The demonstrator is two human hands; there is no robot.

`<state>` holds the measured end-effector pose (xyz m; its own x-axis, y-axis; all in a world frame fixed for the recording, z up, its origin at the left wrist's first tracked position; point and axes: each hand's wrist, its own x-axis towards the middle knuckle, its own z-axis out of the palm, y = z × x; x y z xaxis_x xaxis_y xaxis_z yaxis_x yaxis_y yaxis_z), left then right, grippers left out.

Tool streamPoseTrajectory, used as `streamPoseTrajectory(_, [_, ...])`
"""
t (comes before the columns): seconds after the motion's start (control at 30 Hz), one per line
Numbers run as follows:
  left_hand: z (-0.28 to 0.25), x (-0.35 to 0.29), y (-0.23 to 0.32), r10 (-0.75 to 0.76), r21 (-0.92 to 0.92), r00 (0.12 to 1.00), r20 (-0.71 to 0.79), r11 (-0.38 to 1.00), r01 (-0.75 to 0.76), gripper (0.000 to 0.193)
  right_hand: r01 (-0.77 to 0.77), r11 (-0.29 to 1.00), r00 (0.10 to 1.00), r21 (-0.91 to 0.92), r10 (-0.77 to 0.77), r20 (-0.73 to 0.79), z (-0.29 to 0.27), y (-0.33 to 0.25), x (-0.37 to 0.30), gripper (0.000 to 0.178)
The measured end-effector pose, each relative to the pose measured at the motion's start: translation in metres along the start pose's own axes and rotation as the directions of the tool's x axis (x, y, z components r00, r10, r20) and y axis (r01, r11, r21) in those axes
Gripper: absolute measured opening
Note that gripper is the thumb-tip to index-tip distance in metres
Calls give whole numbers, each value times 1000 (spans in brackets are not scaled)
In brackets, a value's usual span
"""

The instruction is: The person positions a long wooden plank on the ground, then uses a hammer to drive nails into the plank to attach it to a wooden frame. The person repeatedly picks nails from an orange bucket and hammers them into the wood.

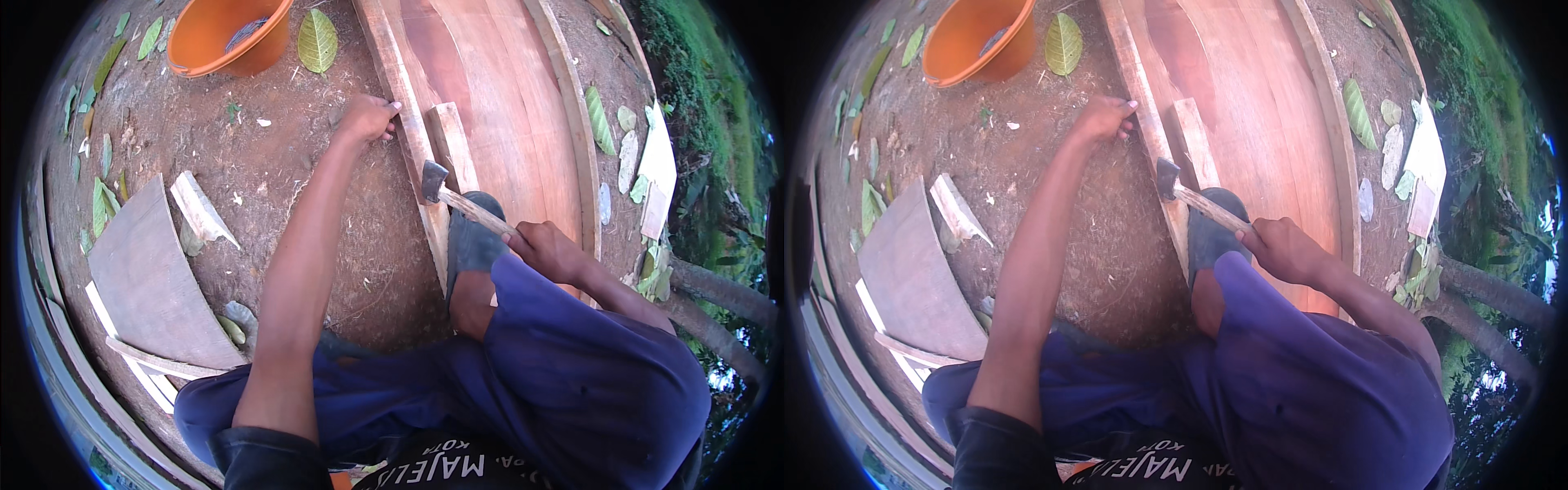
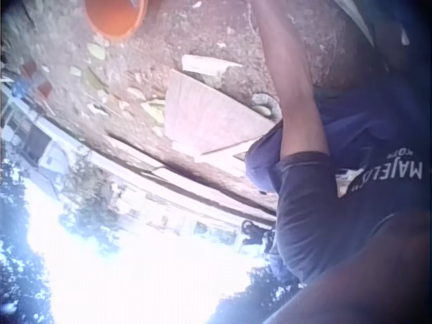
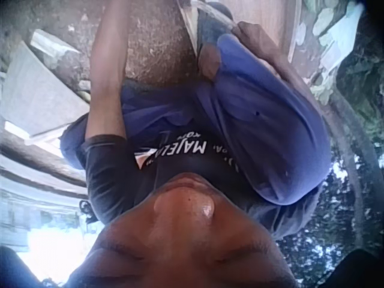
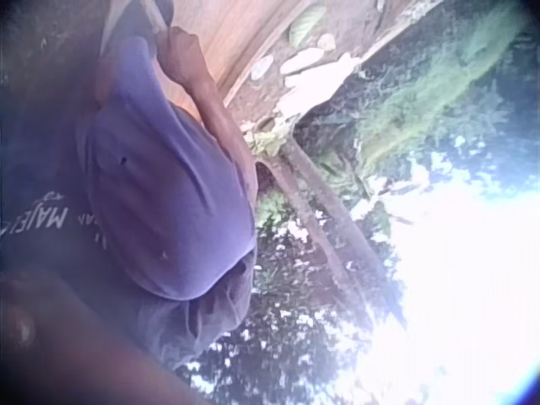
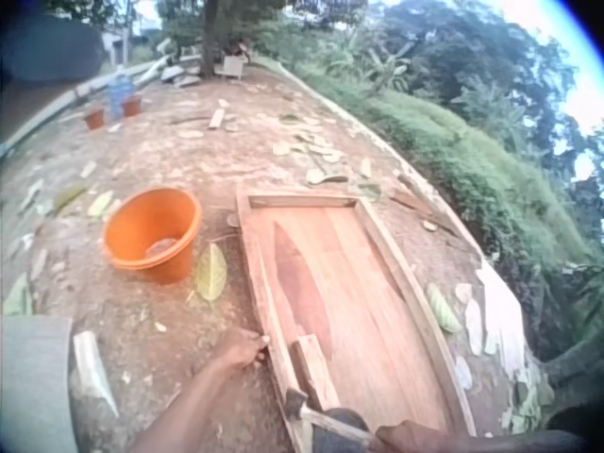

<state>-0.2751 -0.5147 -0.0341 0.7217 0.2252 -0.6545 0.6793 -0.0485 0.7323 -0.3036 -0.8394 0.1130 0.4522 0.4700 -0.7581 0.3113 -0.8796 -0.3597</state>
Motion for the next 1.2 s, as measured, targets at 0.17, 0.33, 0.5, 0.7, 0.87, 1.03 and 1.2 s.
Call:
streamPoseTrajectory(0.17, [10,-6,5,23,-19,999,-22,1000,-23,44,-92,981,935,169,144,-326,7,21,12,45])
streamPoseTrajectory(0.33, [15,10,-14,86,-40,994,-74,995,-90,48,-187,974,790,125,225,-570,30,86,43,34])
streamPoseTrajectory(0.5, [17,10,-18,110,30,987,-114,994,-107,50,-127,978,769,-165,-8,-639,52,137,45,34])
streamPoseTrajectory(0.7, [19,15,-16,89,70,989,-118,994,-81,39,126,978,761,-166,-202,-616,70,128,48,37])
streamPoseTrajectory(0.87, [17,11,-24,128,-47,980,-151,990,-136,33,192,965,843,178,-70,-533,58,90,71,31])
streamPoseTrajectory(1.03, [23,-20,-10,260,149,960,-102,958,-244,35,200,860,903,469,24,-429,34,83,113,33])
streamPoseTrajectory(1.2, [3,-35,-10,386,326,921,-60,879,-347,40,194,892,928,408,-32,-370,29,41,139,44])
